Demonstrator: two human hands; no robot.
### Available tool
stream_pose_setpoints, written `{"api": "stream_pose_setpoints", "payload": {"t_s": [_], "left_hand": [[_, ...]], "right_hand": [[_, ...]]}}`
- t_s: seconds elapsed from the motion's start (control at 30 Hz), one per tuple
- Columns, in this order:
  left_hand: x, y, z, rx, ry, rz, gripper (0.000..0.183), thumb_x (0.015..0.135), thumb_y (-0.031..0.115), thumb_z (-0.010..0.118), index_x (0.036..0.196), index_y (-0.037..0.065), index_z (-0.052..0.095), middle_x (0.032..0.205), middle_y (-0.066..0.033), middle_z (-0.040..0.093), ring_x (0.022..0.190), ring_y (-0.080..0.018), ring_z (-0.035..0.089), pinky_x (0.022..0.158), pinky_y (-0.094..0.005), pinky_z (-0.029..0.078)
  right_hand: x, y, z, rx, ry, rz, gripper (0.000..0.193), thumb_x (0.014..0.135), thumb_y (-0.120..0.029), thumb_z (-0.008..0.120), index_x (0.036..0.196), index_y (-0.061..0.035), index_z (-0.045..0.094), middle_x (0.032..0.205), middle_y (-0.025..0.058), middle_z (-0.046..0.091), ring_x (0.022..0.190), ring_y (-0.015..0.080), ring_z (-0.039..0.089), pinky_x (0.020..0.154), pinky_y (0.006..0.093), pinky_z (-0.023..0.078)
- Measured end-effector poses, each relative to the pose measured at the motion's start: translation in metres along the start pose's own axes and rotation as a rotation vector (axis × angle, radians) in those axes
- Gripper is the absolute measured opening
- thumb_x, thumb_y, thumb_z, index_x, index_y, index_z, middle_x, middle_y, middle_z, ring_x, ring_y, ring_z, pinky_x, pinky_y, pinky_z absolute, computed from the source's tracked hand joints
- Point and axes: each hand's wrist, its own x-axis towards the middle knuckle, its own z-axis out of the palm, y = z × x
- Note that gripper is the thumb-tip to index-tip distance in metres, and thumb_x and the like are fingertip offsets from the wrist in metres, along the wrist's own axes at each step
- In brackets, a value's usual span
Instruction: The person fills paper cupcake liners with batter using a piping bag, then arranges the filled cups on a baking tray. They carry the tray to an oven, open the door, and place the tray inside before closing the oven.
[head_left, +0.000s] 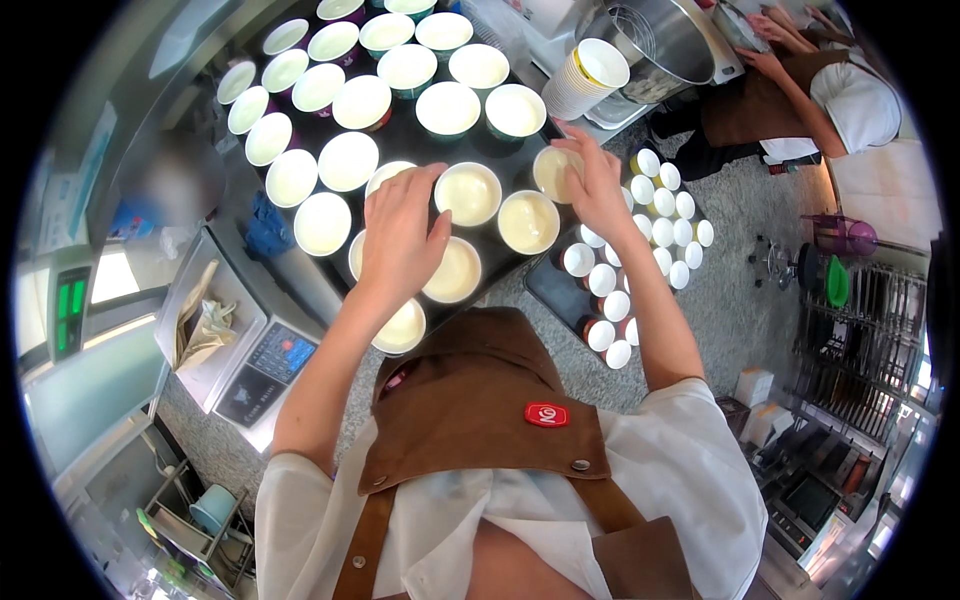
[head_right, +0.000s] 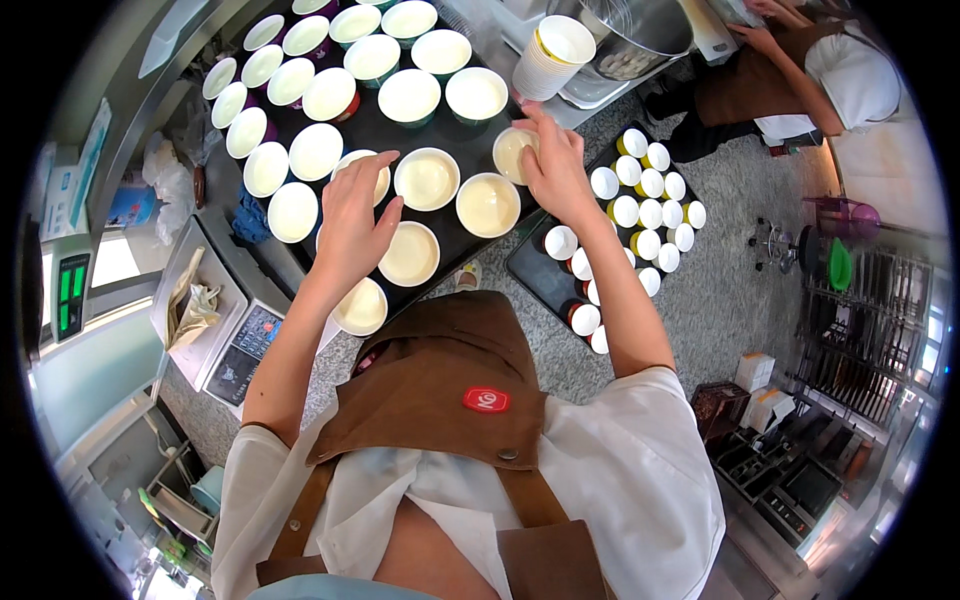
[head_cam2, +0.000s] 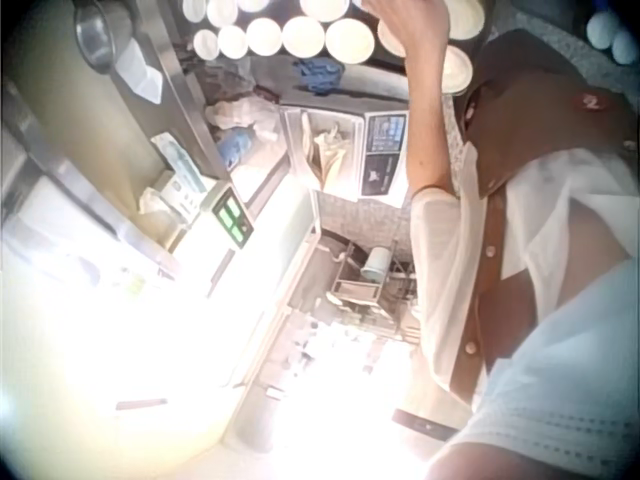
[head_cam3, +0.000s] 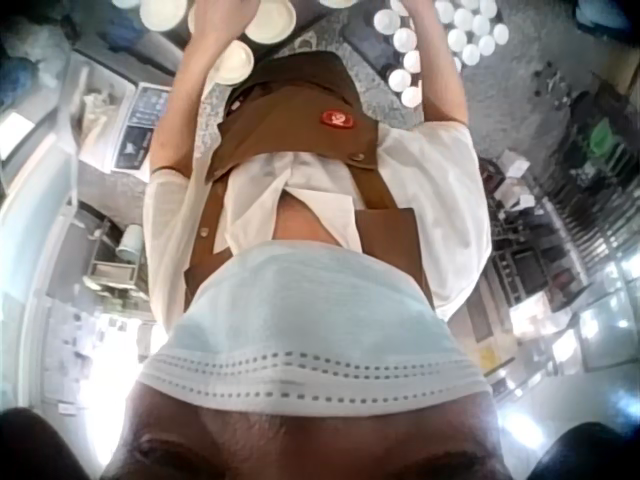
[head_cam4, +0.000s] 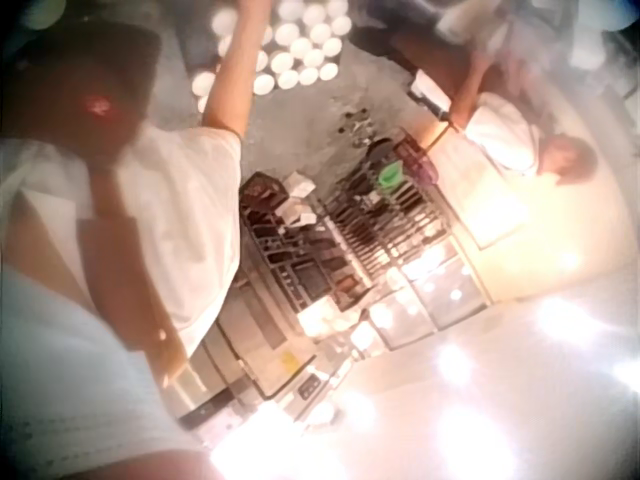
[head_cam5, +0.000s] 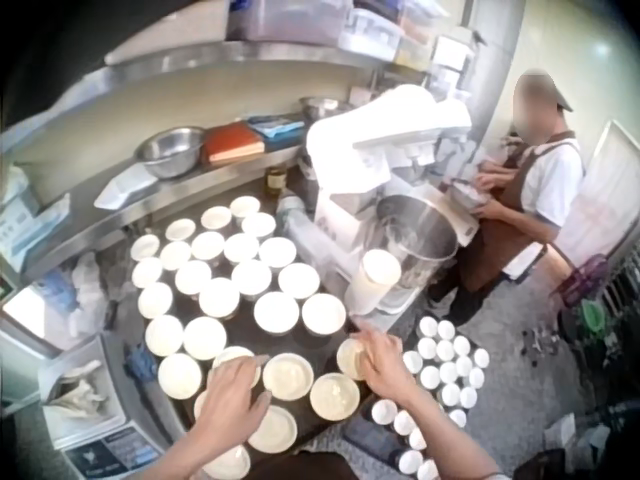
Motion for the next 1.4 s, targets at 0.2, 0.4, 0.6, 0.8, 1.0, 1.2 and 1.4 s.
{"api": "stream_pose_setpoints", "payload": {"t_s": [0.2, 0.4, 0.6, 0.8, 1.0, 1.2, 1.4], "left_hand": [[0.014, -0.011, 0.016, 0.043, 0.014, 0.007, 0.049, 0.081, 0.005, 0.068, 0.128, 0.008, 0.053, 0.120, -0.0153, 0.058, 0.112, -0.0355, 0.055, 0.097, -0.0435, 0.041], [0.067, -0.037, 0.035, 0.049, 0.122, 0.024, 0.057, 0.079, 0.010, 0.072, 0.131, 0.006, 0.050, 0.127, -0.0185, 0.055, 0.118, -0.0370, 0.053, 0.097, -0.0457, 0.043], [0.110, -0.044, 0.060, 0.245, 0.111, -0.083, 0.080, 0.071, 0.024, 0.083, 0.139, 0.009, 0.044, 0.136, -0.0160, 0.052, 0.125, -0.0345, 0.049, 0.103, -0.0459, 0.040], [0.113, -0.040, 0.062, 0.304, 0.030, -0.157, 0.084, 0.068, 0.028, 0.084, 0.140, 0.010, 0.043, 0.135, -0.0144, 0.051, 0.124, -0.0329, 0.048, 0.105, -0.0455, 0.037], [0.099, -0.030, 0.044, 0.153, 0.028, -0.205, 0.075, 0.073, 0.030, 0.082, 0.136, 0.008, 0.047, 0.122, -0.0168, 0.059, 0.111, -0.0322, 0.058, 0.097, -0.0435, 0.045], [0.128, -0.075, 0.032, 0.184, 0.248, -0.213, 0.051, 0.080, 0.021, 0.074, 0.125, 0.005, 0.054, 0.116, -0.0162, 0.061, 0.110, -0.0338, 0.058, 0.092, -0.0449, 0.046], [0.166, -0.085, 0.035, 0.517, 0.113, -0.321, 0.083, 0.070, 0.035, 0.083, 0.139, 0.011, 0.044, 0.135, -0.0164, 0.054, 0.126, -0.0315, 0.050, 0.108, -0.0467, 0.033]], "right_hand": [[-0.001, -0.002, -0.012, -0.164, 0.003, 0.059, 0.048, 0.088, -0.004, 0.054, 0.135, -0.0038, 0.044, 0.109, 0.0134, 0.064, 0.105, 0.0304, 0.059, 0.099, 0.0454, 0.035], [0.048, 0.007, 0.012, -0.021, 0.094, -0.106, 0.052, 0.086, -0.007, 0.060, 0.135, -0.0022, 0.043, 0.120, 0.0183, 0.059, 0.112, 0.0353, 0.055, 0.097, 0.0469, 0.039], [0.083, 0.008, 0.035, -0.137, -0.068, -0.182, 0.086, 0.073, -0.024, 0.077, 0.145, -0.0048, 0.033, 0.137, 0.0173, 0.047, 0.129, 0.0348, 0.042, 0.107, 0.0502, 0.030], [0.072, -0.005, 0.018, -0.256, -0.223, -0.067, 0.093, 0.071, -0.027, 0.080, 0.147, -0.0056, 0.031, 0.134, 0.0196, 0.047, 0.128, 0.0365, 0.043, 0.110, 0.0511, 0.027], [0.066, 0.000, 0.009, -0.192, -0.139, -0.107, 0.096, 0.072, -0.030, 0.082, 0.148, -0.0046, 0.029, 0.137, 0.0215, 0.044, 0.127, 0.0399, 0.043, 0.108, 0.0527, 0.030], [0.136, 0.022, 0.046, -0.051, -0.079, -0.211, 0.090, 0.074, -0.026, 0.079, 0.146, -0.0029, 0.030, 0.140, 0.0233, 0.042, 0.128, 0.0422, 0.041, 0.105, 0.0535, 0.034], [0.171, 0.018, 0.063, -0.163, -0.164, -0.240, 0.093, 0.069, -0.021, 0.080, 0.145, -0.0034, 0.030, 0.134, 0.0222, 0.046, 0.127, 0.0393, 0.043, 0.105, 0.0515, 0.033]]}}
